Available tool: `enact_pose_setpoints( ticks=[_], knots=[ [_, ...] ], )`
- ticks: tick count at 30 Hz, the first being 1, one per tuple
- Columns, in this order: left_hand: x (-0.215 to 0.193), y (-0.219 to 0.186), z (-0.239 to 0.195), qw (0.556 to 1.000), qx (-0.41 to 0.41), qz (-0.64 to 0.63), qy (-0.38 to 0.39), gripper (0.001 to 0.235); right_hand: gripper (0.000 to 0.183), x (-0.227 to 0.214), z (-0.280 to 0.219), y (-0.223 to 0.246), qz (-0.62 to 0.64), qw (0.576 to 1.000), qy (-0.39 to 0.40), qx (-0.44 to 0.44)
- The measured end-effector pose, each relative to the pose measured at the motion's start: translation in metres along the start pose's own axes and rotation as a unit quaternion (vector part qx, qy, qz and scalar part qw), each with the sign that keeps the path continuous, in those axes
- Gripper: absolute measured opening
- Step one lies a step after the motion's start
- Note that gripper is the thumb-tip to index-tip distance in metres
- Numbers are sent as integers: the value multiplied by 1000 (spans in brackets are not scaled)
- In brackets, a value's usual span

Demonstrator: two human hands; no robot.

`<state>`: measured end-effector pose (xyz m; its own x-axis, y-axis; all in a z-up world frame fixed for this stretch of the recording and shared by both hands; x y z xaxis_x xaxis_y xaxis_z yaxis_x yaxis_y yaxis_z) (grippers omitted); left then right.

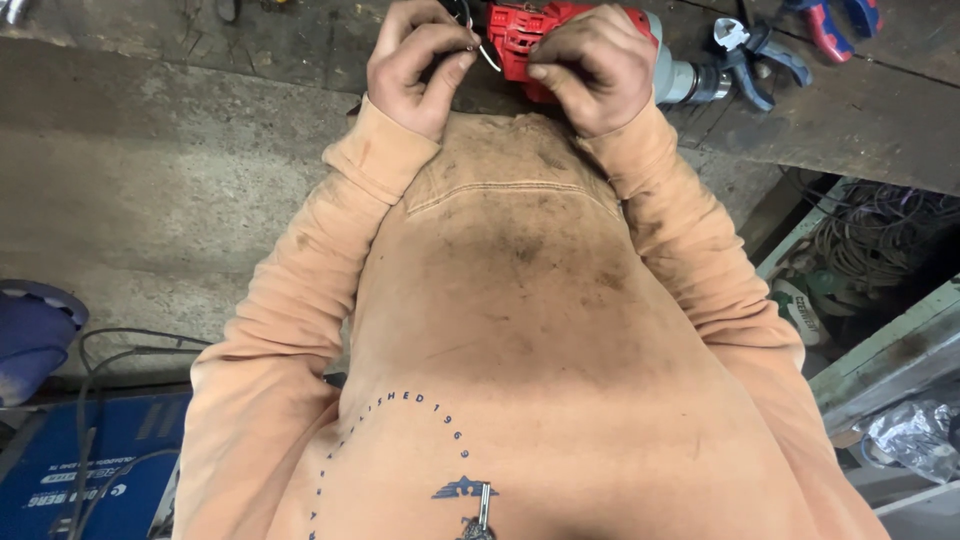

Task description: The user is seen repairing a red power drill by connecting wires.

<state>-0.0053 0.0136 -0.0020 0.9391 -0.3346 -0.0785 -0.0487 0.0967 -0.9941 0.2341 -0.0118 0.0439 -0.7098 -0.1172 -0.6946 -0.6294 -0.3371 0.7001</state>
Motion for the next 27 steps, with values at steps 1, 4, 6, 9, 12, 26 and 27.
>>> enact_pose_setpoints(
  ticks=[1,4,6,9,12,26,27],
  knots=[
    [1,0,0,1000,6,4,5,13,13,-1,-1,-1,25,999,-8,23],
    [1,-1,1,1000,12,16,12,14,12,-1,-2,-3,97,990,-20,101],
    [1,-2,1,1000,13,23,13,14,12,0,1,-1,143,977,-24,155],
    [0,-1,0,1000,-6,4,14,13,13,-2,13,13,120,986,-28,112],
    [0,-3,2,1000,1,13,13,13,20,-1,28,28,26,999,5,33],
    [1,-6,5,999,-18,50,-6,13,16,6,35,35,-97,994,25,-44],
    [1,-4,6,999,-18,49,-6,13,16,7,34,32,-97,994,25,-43]
  ],
)
Point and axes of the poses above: each hand's wrist, its own z-axis towards the middle knuckle, its own x-axis out of the palm, y = z × x, the point moved 2 cm from there along z, towards the middle knuckle, and after that the axes turned 4 degrees about -z, right-handed, at the moved point
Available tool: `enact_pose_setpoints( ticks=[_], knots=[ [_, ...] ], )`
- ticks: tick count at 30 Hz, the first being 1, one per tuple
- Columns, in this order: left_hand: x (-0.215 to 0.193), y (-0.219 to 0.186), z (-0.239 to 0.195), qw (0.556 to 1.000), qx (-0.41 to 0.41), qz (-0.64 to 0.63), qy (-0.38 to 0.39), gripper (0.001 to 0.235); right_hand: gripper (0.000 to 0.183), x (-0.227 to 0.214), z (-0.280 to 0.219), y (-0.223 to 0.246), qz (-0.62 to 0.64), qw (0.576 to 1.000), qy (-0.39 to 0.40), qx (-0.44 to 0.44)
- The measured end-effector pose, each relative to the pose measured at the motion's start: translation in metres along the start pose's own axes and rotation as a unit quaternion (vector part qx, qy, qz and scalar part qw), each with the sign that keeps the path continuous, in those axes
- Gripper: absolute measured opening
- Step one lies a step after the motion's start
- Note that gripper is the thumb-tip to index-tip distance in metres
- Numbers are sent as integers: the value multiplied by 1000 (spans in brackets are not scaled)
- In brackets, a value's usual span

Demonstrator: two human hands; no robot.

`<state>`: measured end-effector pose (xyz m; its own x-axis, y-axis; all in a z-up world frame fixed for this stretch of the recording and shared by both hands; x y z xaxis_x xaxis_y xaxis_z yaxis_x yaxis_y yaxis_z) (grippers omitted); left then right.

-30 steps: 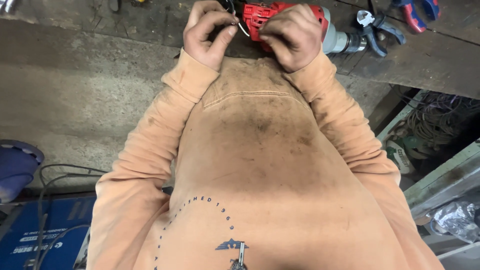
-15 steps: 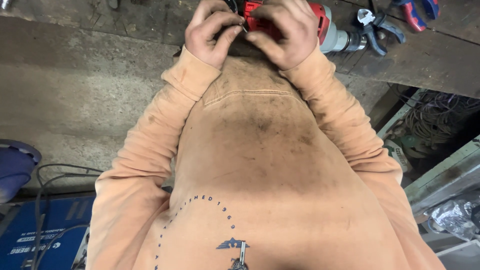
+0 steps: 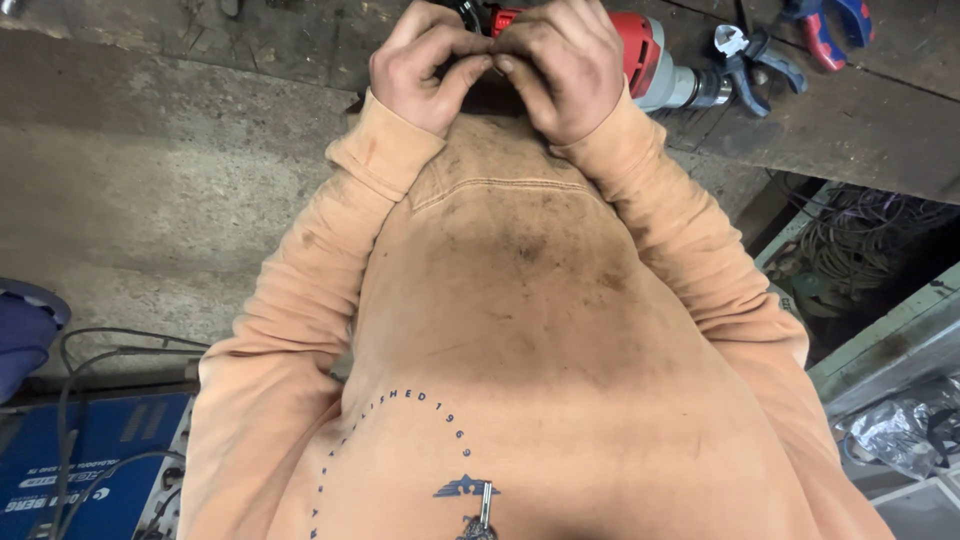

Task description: The user is seen repairing a red power drill by connecting wires.

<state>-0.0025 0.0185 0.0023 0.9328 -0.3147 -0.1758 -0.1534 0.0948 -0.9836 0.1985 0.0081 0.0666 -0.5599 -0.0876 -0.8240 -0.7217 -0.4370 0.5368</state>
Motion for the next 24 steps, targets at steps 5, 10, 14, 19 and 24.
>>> enact_pose_setpoints(
  ticks=[5,10,14,19,24],
  knots=[
    [0,10,1,996,4,-85,36,16,12,6,-1,-15,136,990,8,24],
    [1,8,4,995,8,-92,35,15,6,3,2,-16,237,967,46,81],
    [-1,-2,6,997,-20,-74,29,14,11,-19,17,2,252,950,-5,183],
    [4,6,4,999,9,-43,18,15,18,-23,14,8,39,996,24,83],
    [-1,-2,5,1000,2,-14,14,15,12,-19,14,9,16,996,48,70]
  ],
)
Point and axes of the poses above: each hand's wrist, its own z-axis towards the middle knuckle, its own x-axis out of the palm, y = z × x, the point moved 2 cm from there along z, towards the middle knuckle, and after that the axes turned 4 degrees about -z, right-handed, at the moved point
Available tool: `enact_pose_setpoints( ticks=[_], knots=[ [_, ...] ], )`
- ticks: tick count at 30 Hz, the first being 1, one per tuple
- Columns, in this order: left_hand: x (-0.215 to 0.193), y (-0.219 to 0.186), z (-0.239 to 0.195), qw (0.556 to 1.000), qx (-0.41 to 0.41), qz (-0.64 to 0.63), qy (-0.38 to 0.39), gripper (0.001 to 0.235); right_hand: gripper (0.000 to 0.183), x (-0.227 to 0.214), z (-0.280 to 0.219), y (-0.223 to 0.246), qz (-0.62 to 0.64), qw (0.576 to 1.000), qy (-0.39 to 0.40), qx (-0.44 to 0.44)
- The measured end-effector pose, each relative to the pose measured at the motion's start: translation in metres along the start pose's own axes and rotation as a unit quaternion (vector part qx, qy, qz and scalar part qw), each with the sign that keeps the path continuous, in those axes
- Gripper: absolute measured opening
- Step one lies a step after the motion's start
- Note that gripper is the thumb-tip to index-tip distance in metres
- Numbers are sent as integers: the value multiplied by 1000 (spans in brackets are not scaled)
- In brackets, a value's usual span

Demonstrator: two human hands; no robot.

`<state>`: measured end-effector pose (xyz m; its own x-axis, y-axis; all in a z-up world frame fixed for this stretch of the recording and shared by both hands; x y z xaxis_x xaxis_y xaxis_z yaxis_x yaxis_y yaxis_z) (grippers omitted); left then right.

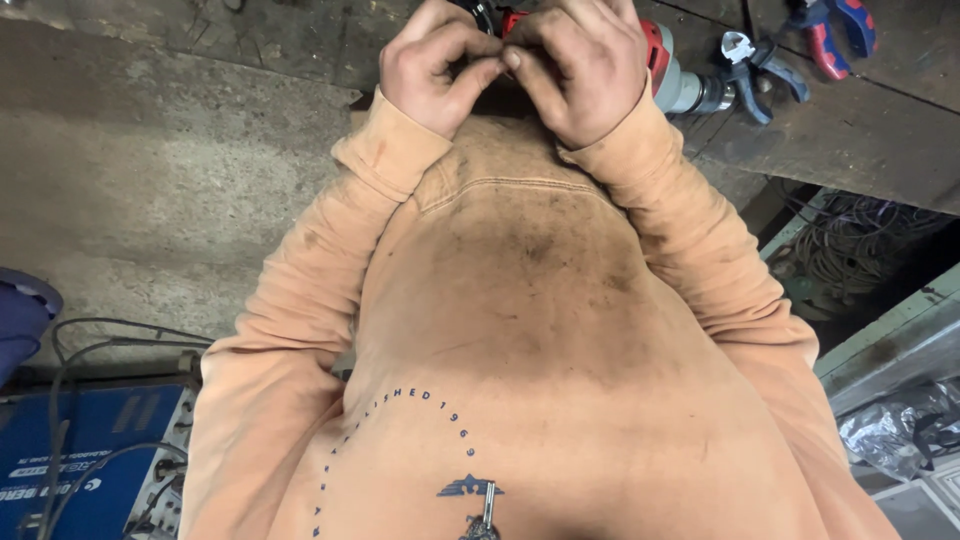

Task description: The user is seen repairing a red power drill by connecting wires.

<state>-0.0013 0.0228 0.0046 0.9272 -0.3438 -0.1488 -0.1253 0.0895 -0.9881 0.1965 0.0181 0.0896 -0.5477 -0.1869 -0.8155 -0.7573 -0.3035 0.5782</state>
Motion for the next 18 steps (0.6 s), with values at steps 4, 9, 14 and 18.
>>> enact_pose_setpoints(
  ticks=[4,9,14,18],
  knots=[
    [-1,10,2,999,12,-45,23,16,11,-1,-2,-11,10,998,3,-63],
    [-17,11,13,992,19,-72,99,16,18,-1,2,-20,-16,985,32,-166],
    [-27,-2,23,993,14,-23,119,12,15,-9,12,-22,3,973,0,-232],
    [-23,-12,19,996,30,14,89,13,20,-24,15,-7,120,990,20,66]
  ],
)
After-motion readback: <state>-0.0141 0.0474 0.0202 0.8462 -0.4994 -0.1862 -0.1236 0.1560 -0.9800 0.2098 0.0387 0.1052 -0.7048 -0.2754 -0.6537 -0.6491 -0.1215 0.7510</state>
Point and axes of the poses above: each hand's wrist, its own z-axis towards the middle knuckle, its own x-axis out of the palm, y = z × x, the point moved 2 cm from there along z, towards the middle knuckle, and after that the axes turned 4 degrees about -z, right-handed, at the moved point
